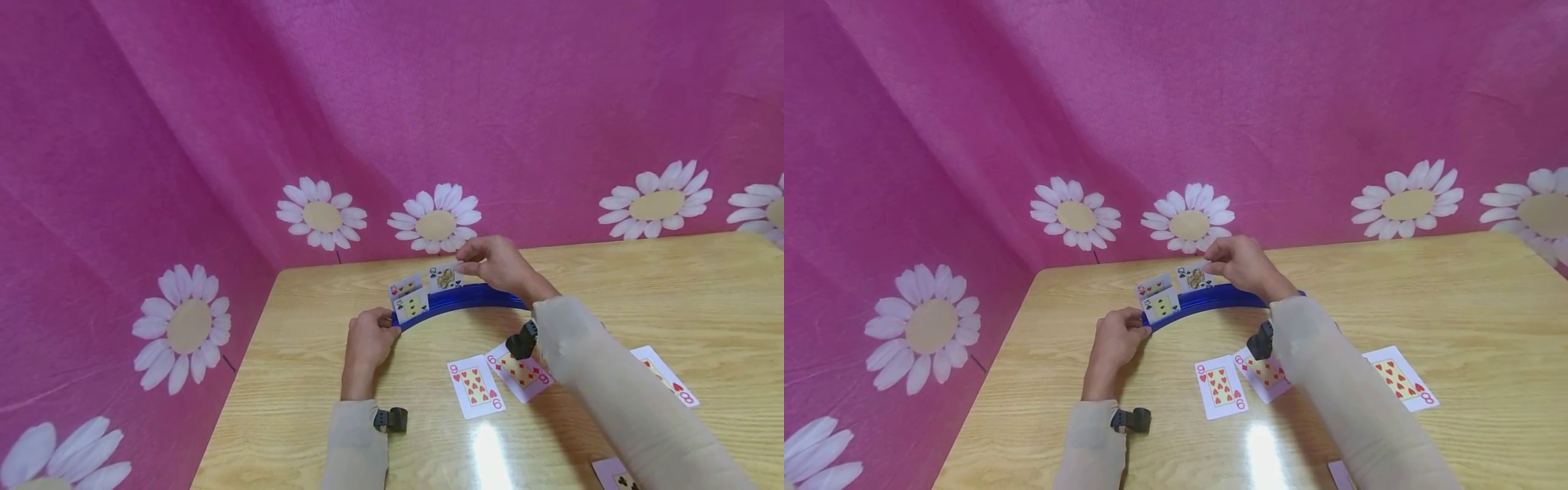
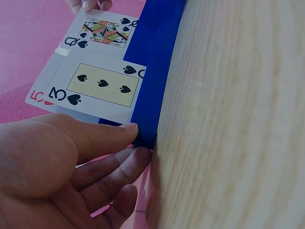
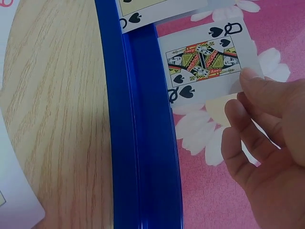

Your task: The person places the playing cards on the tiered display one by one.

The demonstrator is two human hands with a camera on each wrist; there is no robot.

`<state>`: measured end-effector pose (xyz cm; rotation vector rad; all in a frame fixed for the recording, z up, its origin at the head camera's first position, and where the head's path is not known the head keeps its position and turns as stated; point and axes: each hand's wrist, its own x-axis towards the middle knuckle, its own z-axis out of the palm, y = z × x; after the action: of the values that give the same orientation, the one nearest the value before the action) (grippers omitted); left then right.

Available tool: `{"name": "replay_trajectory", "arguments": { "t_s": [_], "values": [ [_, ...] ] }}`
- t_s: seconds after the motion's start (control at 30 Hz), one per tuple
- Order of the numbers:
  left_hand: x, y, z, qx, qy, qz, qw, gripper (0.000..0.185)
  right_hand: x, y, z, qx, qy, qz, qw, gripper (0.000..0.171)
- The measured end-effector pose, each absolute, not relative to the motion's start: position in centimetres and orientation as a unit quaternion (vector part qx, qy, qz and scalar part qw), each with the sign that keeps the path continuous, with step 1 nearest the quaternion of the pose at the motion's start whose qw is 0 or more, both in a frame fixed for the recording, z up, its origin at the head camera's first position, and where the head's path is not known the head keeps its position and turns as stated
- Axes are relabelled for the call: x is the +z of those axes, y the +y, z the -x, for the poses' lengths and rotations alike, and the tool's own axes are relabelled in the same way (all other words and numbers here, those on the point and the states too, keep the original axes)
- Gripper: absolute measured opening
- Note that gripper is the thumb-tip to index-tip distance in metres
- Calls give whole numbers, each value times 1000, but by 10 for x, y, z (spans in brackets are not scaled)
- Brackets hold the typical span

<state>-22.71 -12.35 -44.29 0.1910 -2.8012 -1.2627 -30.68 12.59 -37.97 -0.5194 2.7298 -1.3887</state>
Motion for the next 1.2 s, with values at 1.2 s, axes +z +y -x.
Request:
{"name": "replay_trajectory", "arguments": {
  "t_s": [1.2],
  "values": [
    [-443,-123,228,-405,-911,-67,28,26,-383,149,267,-454,877,156,25,22]
  ]
}}
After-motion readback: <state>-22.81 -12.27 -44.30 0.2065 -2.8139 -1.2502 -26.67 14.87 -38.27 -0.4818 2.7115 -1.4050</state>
